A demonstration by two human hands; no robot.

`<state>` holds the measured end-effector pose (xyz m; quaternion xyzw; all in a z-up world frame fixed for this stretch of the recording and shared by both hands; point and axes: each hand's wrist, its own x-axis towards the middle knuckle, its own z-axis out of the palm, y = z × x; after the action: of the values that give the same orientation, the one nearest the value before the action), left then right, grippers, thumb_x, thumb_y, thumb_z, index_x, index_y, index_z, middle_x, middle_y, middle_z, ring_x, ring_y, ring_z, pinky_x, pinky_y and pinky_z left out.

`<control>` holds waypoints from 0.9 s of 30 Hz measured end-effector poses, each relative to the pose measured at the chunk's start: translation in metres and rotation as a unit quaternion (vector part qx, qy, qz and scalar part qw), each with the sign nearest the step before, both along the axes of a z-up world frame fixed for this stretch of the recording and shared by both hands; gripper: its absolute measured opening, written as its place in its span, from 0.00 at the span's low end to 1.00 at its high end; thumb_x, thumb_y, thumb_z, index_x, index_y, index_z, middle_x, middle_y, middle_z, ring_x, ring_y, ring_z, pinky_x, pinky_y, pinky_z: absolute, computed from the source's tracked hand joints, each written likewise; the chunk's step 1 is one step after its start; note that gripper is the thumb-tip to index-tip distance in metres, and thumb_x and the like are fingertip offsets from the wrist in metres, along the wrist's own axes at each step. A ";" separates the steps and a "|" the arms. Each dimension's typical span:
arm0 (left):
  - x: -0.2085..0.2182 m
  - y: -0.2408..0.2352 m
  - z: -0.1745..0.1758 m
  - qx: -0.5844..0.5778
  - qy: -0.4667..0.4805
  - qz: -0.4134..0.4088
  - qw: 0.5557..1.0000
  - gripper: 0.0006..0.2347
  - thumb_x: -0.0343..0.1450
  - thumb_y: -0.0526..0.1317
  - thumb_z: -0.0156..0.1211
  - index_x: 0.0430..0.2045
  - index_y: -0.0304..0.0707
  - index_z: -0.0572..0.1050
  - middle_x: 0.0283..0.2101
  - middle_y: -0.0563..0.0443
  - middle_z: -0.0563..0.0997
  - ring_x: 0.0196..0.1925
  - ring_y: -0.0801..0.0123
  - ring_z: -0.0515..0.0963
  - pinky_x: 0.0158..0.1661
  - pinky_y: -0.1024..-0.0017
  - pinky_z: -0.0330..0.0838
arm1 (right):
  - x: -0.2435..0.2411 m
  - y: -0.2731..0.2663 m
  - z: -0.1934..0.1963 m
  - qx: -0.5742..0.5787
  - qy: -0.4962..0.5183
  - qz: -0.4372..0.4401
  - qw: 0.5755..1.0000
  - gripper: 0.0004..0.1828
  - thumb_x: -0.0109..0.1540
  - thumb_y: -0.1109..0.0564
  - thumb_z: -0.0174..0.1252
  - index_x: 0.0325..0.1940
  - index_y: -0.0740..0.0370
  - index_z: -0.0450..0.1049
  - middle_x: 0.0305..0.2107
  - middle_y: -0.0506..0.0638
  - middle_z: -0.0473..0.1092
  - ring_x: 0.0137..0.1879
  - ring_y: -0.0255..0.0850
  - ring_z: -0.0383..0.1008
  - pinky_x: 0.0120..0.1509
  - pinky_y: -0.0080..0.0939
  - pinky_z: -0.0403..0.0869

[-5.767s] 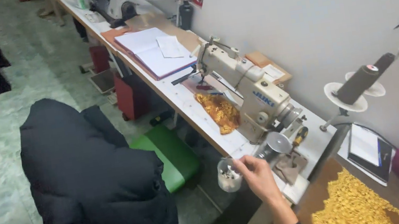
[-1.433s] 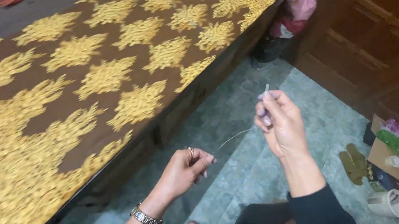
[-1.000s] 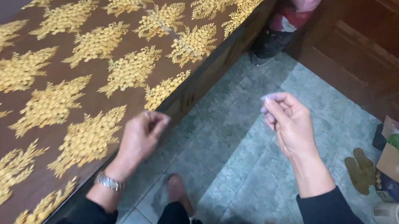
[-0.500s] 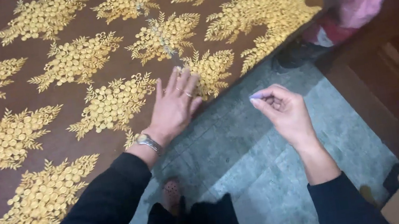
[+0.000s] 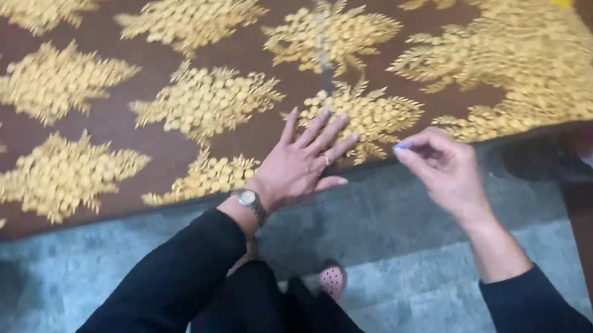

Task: Measuring, marking, and cutting patterned fabric as part of a hand-sewing process.

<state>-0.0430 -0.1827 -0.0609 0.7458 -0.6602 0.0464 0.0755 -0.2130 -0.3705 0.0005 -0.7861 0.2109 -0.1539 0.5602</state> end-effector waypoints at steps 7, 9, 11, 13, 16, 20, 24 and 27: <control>-0.001 -0.002 -0.013 -0.007 -0.019 0.009 1.000 0.31 0.71 0.67 0.27 0.69 0.60 0.47 0.73 0.48 0.44 0.74 0.54 0.46 0.65 0.38 0.39 | 0.002 -0.010 -0.014 -0.054 -0.002 0.064 0.996 0.05 0.60 0.62 0.64 0.40 0.64 0.78 0.31 0.51 0.69 0.40 0.34 0.71 0.37 0.31 0.72; 0.001 -0.003 -0.012 -0.003 -0.026 0.013 1.000 0.31 0.72 0.67 0.27 0.69 0.60 0.47 0.73 0.48 0.45 0.74 0.54 0.46 0.65 0.39 0.38 | 0.006 -0.011 -0.019 -0.057 -0.007 0.078 0.995 0.05 0.59 0.62 0.64 0.39 0.63 0.78 0.30 0.51 0.69 0.39 0.35 0.71 0.38 0.32 0.72; 0.001 0.000 -0.012 -0.001 -0.029 0.012 0.999 0.31 0.72 0.67 0.26 0.69 0.60 0.47 0.73 0.49 0.45 0.74 0.55 0.46 0.65 0.39 0.38 | 0.009 -0.008 -0.021 -0.062 -0.007 0.087 0.994 0.05 0.58 0.62 0.64 0.38 0.63 0.79 0.30 0.52 0.69 0.39 0.35 0.71 0.38 0.33 0.72; 0.002 -0.003 -0.013 -0.007 -0.017 -0.003 1.000 0.32 0.71 0.68 0.27 0.69 0.59 0.47 0.73 0.47 0.47 0.74 0.53 0.47 0.65 0.38 0.39 | 0.012 -0.009 -0.019 -0.090 -0.019 0.109 0.990 0.06 0.58 0.61 0.65 0.38 0.62 0.79 0.30 0.52 0.71 0.40 0.38 0.73 0.40 0.35 0.71; 0.007 0.006 0.014 -0.063 0.070 0.022 0.995 0.29 0.73 0.62 0.39 0.65 0.49 0.58 0.68 0.44 0.60 0.70 0.56 0.59 0.65 0.40 0.40 | 0.012 -0.015 -0.019 -0.109 -0.016 0.110 0.988 0.08 0.56 0.59 0.67 0.38 0.60 0.79 0.32 0.51 0.74 0.41 0.38 0.75 0.42 0.35 0.71; 0.038 0.016 -0.012 -0.169 0.084 0.087 0.978 0.07 0.71 0.49 0.57 0.34 0.53 0.75 0.30 0.63 0.68 0.35 0.67 0.71 0.37 0.65 0.65 | 0.021 -0.019 -0.015 -0.176 -0.026 0.135 0.975 0.04 0.57 0.62 0.66 0.35 0.60 0.80 0.26 0.51 0.73 0.33 0.37 0.73 0.36 0.35 0.71; 0.030 0.000 -0.006 -0.143 0.230 0.040 0.962 0.04 0.66 0.45 0.65 0.25 0.53 0.76 0.26 0.63 0.69 0.33 0.68 0.75 0.33 0.69 0.70 | 0.032 -0.015 -0.018 -0.225 -0.068 0.189 0.953 0.04 0.56 0.62 0.66 0.35 0.59 0.79 0.27 0.52 0.72 0.33 0.45 0.74 0.35 0.41 0.71; 0.025 -0.009 -0.001 -0.093 0.275 0.031 0.956 0.04 0.64 0.43 0.66 0.22 0.51 0.77 0.24 0.59 0.72 0.34 0.64 0.77 0.34 0.66 0.73 | 0.037 -0.001 -0.012 -0.221 -0.070 0.222 0.947 0.04 0.55 0.63 0.66 0.34 0.59 0.79 0.26 0.52 0.72 0.32 0.46 0.74 0.35 0.42 0.71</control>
<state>-0.0176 -0.1917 -0.0621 0.7394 -0.5832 -0.0973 0.3220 -0.1759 -0.3713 -0.0111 -0.9044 -0.0481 -0.1229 0.4058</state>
